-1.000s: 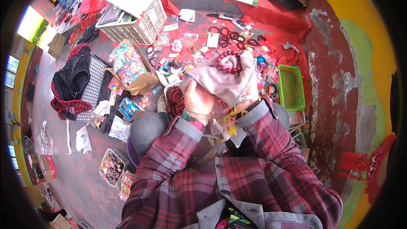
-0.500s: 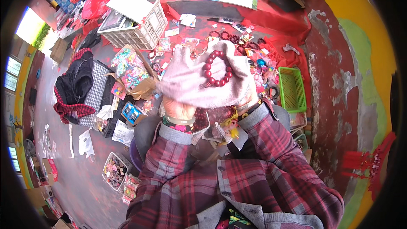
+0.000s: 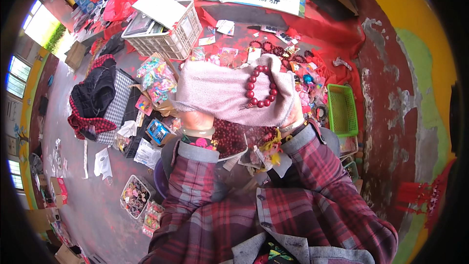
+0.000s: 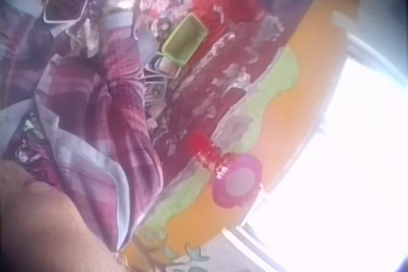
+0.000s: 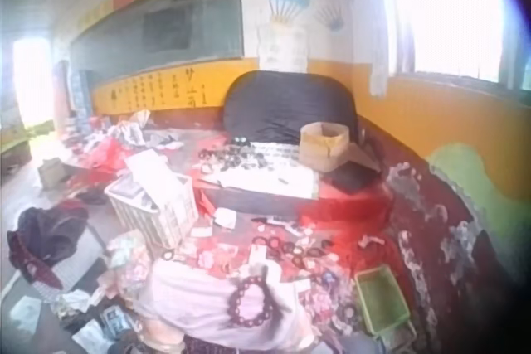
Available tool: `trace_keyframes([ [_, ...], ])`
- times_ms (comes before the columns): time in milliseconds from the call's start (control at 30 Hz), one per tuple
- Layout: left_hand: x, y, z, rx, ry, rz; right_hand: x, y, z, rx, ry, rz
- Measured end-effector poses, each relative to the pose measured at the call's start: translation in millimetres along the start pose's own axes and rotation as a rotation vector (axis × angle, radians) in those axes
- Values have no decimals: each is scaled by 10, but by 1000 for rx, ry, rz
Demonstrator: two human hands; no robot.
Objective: The person sits and uses a white cloth to polish a string of red beads. They rub the beads against the cloth, then hold the bracelet up to inspect it before continuing to polish it.
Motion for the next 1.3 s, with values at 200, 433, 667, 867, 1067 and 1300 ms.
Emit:
trace_keyframes([
  [200,-36,-78,63,313,-116,110,-22,24,-11,53,57,-7],
  [433,36,-252,364,149,177,93,-41,18,-62,124,65,-35],
  [667,-19,-191,241,-15,-148,25,-102,-52,267,49,126,84],
  [867,53,-253,-156,-62,110,186,-154,-64,435,14,213,-32],
  [1067,304,-979,256,-1403,-108,-294,-228,393,618,623,156,187],
  [1300,150,-788,309,25,237,358,-199,720,599,748,-148,201],
])
Point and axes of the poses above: each hand's wrist, its own x-axis away from the middle knuckle, its own z-axis out of the back of the hand, y = z × x, the point moved 1 cm from there along -x, towards the middle knuckle, and after that the axes turned 10 degrees about -x, right-handed, at the moved point
